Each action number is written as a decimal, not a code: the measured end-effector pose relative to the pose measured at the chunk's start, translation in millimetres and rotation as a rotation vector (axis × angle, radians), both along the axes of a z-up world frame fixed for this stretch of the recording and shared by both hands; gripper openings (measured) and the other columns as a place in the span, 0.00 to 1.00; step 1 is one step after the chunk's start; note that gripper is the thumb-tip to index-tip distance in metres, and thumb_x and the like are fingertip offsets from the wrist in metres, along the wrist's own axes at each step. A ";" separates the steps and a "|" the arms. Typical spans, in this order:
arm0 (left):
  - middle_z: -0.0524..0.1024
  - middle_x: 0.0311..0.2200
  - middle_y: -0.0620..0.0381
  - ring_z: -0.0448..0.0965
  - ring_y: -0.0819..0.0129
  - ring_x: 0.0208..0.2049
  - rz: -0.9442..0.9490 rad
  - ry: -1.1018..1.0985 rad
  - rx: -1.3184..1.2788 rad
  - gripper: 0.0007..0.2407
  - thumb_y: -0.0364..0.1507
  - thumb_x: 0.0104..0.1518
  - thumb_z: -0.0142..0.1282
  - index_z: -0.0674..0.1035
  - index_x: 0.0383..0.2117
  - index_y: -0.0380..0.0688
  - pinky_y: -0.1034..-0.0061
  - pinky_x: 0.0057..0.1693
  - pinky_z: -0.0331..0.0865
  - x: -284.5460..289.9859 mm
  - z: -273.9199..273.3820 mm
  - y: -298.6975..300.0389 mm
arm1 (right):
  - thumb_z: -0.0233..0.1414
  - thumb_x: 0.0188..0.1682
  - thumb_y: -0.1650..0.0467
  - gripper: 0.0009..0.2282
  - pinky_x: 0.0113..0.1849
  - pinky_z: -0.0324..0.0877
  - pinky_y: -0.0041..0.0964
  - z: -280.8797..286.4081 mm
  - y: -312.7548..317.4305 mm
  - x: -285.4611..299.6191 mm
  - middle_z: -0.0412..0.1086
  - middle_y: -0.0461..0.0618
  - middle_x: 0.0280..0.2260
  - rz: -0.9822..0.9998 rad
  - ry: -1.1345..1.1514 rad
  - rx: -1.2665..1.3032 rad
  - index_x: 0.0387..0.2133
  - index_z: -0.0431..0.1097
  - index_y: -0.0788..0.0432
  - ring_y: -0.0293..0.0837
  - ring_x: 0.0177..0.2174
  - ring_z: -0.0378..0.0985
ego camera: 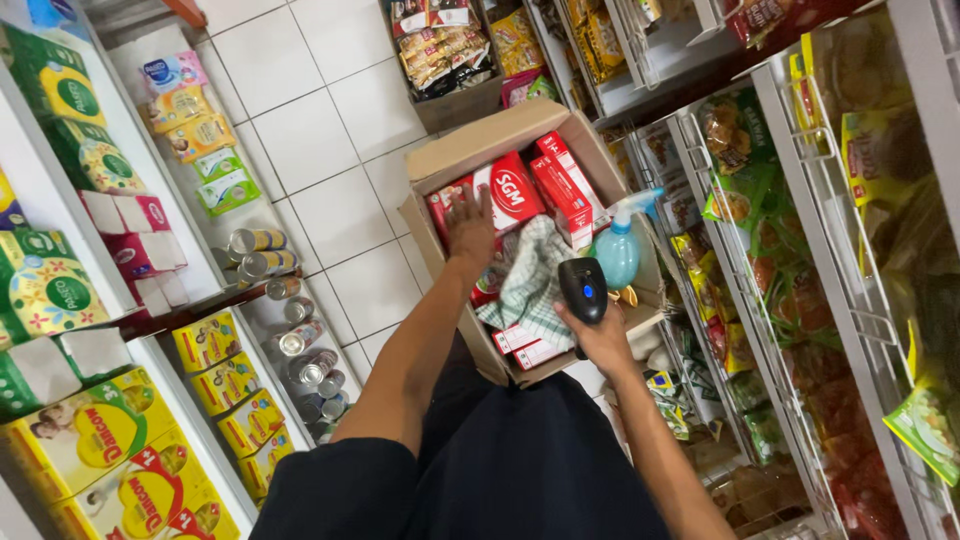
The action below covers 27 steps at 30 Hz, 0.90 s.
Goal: The person uses a handheld scanner to scan barcodes on boxes of milk powder and places the boxes onto shelves in a convenience store.
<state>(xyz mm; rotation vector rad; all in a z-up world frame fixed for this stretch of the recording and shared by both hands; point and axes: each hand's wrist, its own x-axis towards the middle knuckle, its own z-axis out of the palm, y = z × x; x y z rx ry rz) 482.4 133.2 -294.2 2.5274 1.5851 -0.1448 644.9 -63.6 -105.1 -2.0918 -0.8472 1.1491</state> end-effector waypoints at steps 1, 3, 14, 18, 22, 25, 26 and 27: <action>0.46 0.72 0.30 0.54 0.28 0.68 -0.012 0.021 -0.003 0.39 0.30 0.56 0.59 0.51 0.74 0.41 0.39 0.63 0.58 -0.4 3.8 -3.7 | 0.65 0.44 0.61 0.16 0.30 0.67 0.39 -0.7 0.4 -0.8 0.69 0.46 0.22 -0.023 0.050 -0.141 0.30 0.73 0.63 0.39 0.25 0.68; 0.51 0.68 0.28 0.58 0.28 0.64 -0.073 0.011 -0.144 0.39 0.34 0.51 0.61 0.53 0.70 0.39 0.40 0.60 0.62 -5.4 25.9 -3.3 | 0.65 0.44 0.62 0.15 0.29 0.66 0.36 -3.3 4.4 -0.9 0.68 0.43 0.22 -0.019 0.110 -0.082 0.30 0.73 0.62 0.36 0.24 0.67; 0.82 0.38 0.49 0.80 0.64 0.38 0.377 -1.272 -0.704 0.12 0.31 0.63 0.57 0.78 0.48 0.36 0.68 0.46 0.76 -54.8 181.1 -18.2 | 0.65 0.45 0.65 0.15 0.37 0.72 0.33 8.9 42.5 -12.1 0.76 0.43 0.32 -0.079 0.118 0.247 0.40 0.75 0.62 0.36 0.32 0.76; 0.79 0.48 0.51 0.81 0.70 0.44 0.532 -1.712 -0.920 0.20 0.30 0.64 0.54 0.68 0.61 0.39 0.73 0.49 0.77 -58.4 206.0 -30.5 | 0.65 0.45 0.70 0.19 0.43 0.73 0.36 25.3 55.7 -11.3 0.74 0.49 0.41 -0.125 0.302 0.309 0.49 0.70 0.62 0.40 0.39 0.76; 0.71 0.57 0.46 0.79 0.65 0.51 0.600 -1.831 -0.997 0.29 0.31 0.63 0.54 0.56 0.70 0.42 0.68 0.53 0.78 -60.0 236.2 -35.2 | 0.61 0.45 0.76 0.28 0.54 0.70 0.38 48.7 65.7 -11.8 0.69 0.50 0.55 -0.188 0.789 0.470 0.61 0.62 0.59 0.42 0.53 0.73; 0.66 0.61 0.45 0.75 0.64 0.56 0.542 -1.919 -1.002 0.30 0.31 0.64 0.53 0.53 0.71 0.43 0.67 0.56 0.77 -58.4 256.6 -37.8 | 0.59 0.46 0.77 0.27 0.53 0.72 0.43 67.5 71.7 -7.1 0.69 0.52 0.54 -0.228 0.849 0.429 0.61 0.63 0.60 0.45 0.52 0.74; 0.65 0.61 0.44 0.75 0.63 0.56 0.548 -1.896 -0.983 0.31 0.31 0.63 0.53 0.52 0.71 0.44 0.67 0.56 0.77 -56.6 261.6 -39.3 | 0.59 0.46 0.76 0.27 0.53 0.72 0.43 73.1 71.6 -4.5 0.69 0.52 0.54 -0.229 0.870 0.428 0.61 0.62 0.60 0.45 0.52 0.74; 0.65 0.61 0.44 0.75 0.63 0.56 0.555 -1.874 -0.963 0.32 0.31 0.63 0.53 0.51 0.71 0.46 0.67 0.56 0.77 -54.6 265.9 -40.5 | 0.59 0.46 0.76 0.27 0.53 0.71 0.43 78.0 71.1 -2.0 0.69 0.51 0.54 -0.229 0.890 0.427 0.61 0.62 0.60 0.45 0.52 0.74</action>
